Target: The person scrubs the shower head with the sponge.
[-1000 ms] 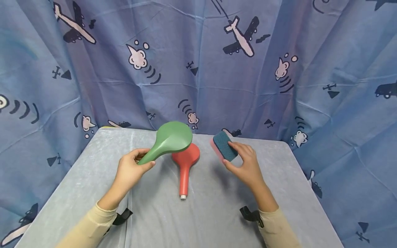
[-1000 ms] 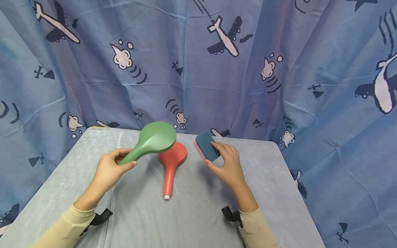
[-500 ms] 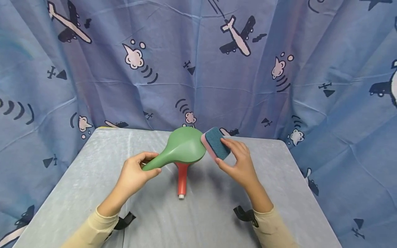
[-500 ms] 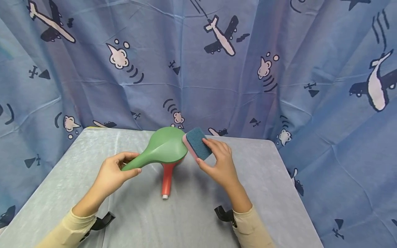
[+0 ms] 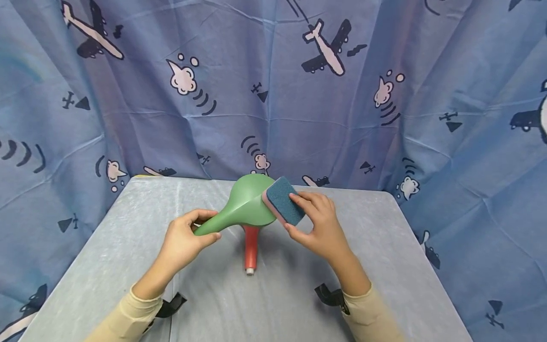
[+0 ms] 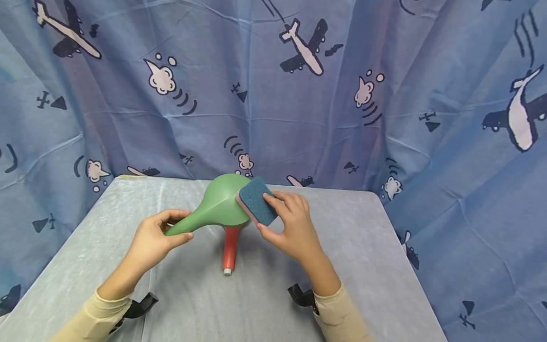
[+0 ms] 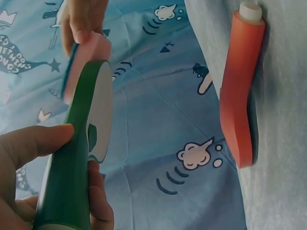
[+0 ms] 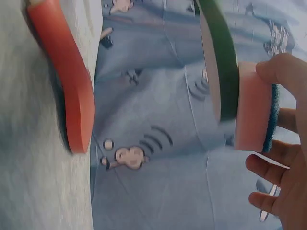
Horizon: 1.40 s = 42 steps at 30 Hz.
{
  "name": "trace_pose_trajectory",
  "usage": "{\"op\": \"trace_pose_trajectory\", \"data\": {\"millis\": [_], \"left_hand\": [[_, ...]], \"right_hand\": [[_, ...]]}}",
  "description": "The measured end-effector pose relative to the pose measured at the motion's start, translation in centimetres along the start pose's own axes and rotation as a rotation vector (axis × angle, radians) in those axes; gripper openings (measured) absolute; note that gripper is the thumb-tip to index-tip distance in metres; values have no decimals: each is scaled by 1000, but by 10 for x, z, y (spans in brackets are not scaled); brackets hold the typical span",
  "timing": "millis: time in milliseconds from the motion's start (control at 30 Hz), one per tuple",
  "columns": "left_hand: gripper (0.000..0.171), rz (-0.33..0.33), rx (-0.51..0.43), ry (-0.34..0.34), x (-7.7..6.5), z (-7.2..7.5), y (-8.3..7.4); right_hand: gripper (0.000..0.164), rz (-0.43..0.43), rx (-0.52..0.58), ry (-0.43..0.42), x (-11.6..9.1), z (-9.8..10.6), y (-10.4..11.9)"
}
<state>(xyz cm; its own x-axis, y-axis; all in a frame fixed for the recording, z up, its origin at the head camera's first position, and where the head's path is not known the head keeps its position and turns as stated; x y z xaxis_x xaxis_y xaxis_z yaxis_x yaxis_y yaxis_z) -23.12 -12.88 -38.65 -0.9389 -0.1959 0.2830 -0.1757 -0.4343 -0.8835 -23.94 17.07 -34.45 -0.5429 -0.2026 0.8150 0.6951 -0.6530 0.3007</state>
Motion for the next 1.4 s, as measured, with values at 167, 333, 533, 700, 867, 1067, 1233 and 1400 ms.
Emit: {"op": "trace_pose_trajectory", "data": {"millis": [167, 333, 533, 700, 867, 1067, 1233, 1400], "left_hand": [[46, 19, -3, -4, 1, 1, 1], [46, 19, -20, -3, 1, 0, 0], [46, 17, -17, 6, -1, 0, -1], [47, 27, -1, 12, -2, -1, 0], [47, 44, -11, 9, -2, -2, 2], [47, 50, -10, 1, -4, -1, 3], [47, 56, 19, -3, -4, 0, 4], [46, 54, 14, -1, -3, 0, 2]], "right_hand": [[65, 159, -15, 28, -2, -9, 32], [65, 59, -46, -25, 1, 0, 13], [64, -9, -22, -92, -1, 3, 7], [66, 202, -5, -18, -7, -14, 46], [65, 163, -68, -52, -4, -10, 35], [64, 31, -92, -102, -6, -3, 11], [67, 243, -27, -35, -12, -18, 47], [67, 293, -63, -31, -9, -16, 49]]}}
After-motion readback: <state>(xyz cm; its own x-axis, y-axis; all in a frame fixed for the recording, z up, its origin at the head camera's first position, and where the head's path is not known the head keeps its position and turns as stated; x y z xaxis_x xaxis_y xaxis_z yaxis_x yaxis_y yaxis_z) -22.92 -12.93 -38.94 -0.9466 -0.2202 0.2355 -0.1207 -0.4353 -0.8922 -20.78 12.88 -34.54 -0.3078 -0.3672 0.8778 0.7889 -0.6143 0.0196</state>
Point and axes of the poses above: each hand's wrist, its own x-axis towards the middle knuckle, its own z-axis out of the back of the hand, y = z × x, the point moved 9 cm from there along x, towards the middle knuckle, and after that the axes turned 15 degrees about -y, right-handed, at the moved point
